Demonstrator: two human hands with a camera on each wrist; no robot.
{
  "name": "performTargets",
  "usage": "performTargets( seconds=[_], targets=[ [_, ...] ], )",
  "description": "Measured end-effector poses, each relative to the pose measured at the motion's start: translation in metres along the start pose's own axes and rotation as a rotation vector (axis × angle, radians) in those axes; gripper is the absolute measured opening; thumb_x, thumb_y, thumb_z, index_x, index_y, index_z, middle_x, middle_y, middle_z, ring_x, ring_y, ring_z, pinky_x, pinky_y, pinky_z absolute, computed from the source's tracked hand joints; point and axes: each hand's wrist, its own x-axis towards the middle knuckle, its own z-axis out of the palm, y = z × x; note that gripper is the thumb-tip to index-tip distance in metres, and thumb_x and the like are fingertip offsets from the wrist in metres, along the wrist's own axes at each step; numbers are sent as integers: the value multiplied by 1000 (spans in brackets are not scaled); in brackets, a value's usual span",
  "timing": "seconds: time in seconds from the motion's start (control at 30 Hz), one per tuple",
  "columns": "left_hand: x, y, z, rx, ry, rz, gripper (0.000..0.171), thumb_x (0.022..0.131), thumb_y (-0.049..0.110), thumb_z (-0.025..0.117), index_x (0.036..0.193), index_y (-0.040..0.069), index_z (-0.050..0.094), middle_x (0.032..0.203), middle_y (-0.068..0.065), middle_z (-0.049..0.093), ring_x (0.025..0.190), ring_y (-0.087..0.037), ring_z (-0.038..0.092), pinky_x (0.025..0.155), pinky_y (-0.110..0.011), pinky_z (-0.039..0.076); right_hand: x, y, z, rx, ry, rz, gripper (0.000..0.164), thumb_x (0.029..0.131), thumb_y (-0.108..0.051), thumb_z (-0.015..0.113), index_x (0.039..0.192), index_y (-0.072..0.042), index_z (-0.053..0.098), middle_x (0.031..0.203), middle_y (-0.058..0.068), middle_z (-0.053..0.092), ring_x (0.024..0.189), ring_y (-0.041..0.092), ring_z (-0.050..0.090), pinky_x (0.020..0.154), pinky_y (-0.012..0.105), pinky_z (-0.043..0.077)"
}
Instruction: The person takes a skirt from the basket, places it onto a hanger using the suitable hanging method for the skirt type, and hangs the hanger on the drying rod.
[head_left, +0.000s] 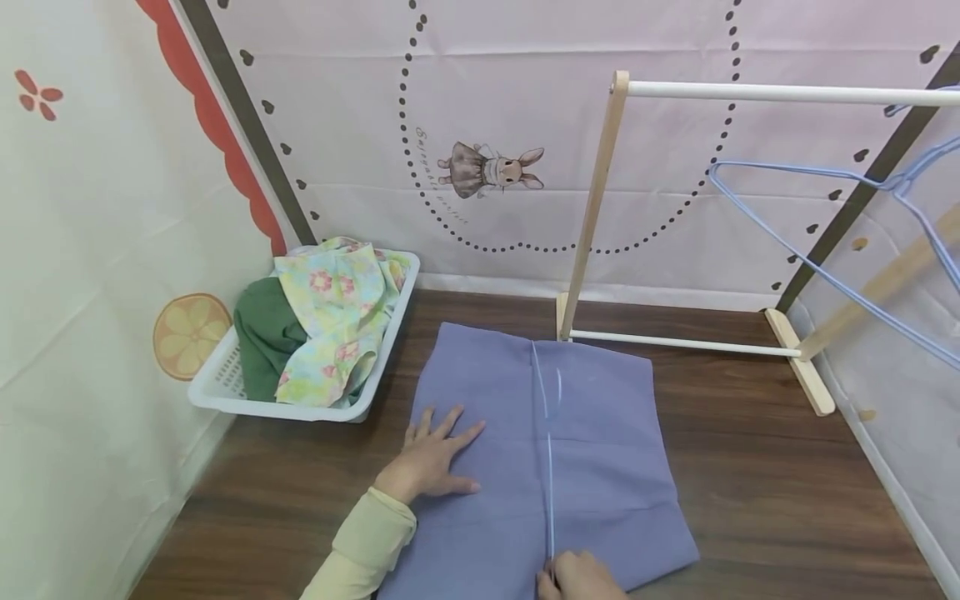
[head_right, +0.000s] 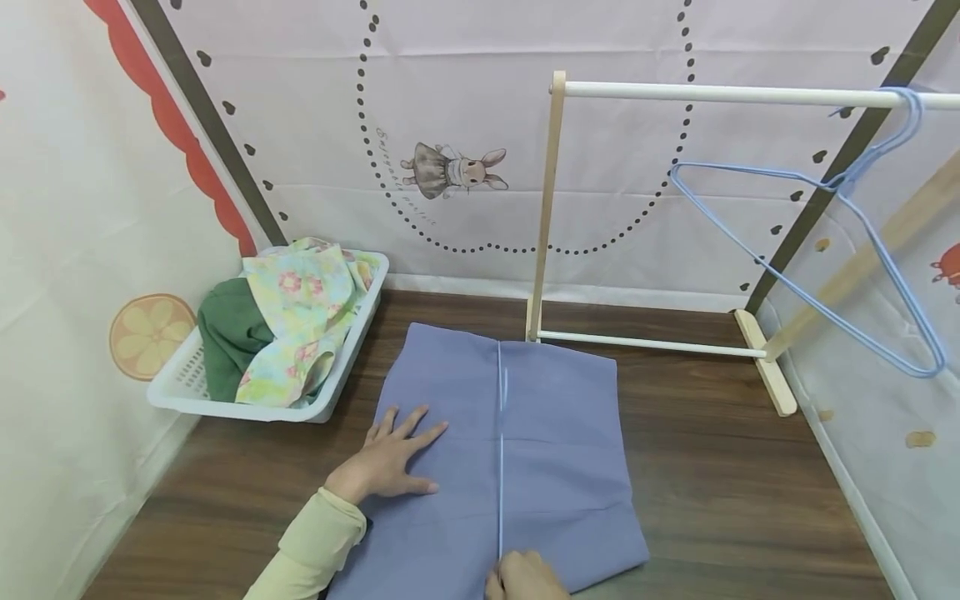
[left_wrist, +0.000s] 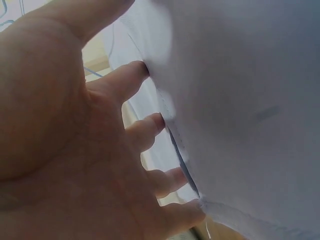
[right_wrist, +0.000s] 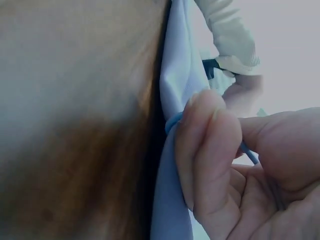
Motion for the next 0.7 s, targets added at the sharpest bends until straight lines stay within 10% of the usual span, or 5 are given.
performTargets(
  seconds=[0.27, 0.7],
  targets=[
    [-1, -2, 1, 5, 1, 3, 86, 79, 58, 72, 151, 28, 35, 160, -11, 16, 141, -51, 2, 107, -69, 11, 23, -11, -10, 18, -62, 90, 42, 92, -10, 55, 49, -12, 56, 41, -6, 51, 36, 12, 51, 38, 28, 42],
    [-2, 0, 0, 1, 6, 10, 87, 79, 57, 73, 151, 28, 35, 160, -11, 15, 141, -52, 2, 106, -69, 12, 14, -10, 8, 94, -80, 35, 44, 89, -13, 60, 52, -21, 39, 44, -13, 30, 39, 3, 28, 38, 20, 24]
  ],
)
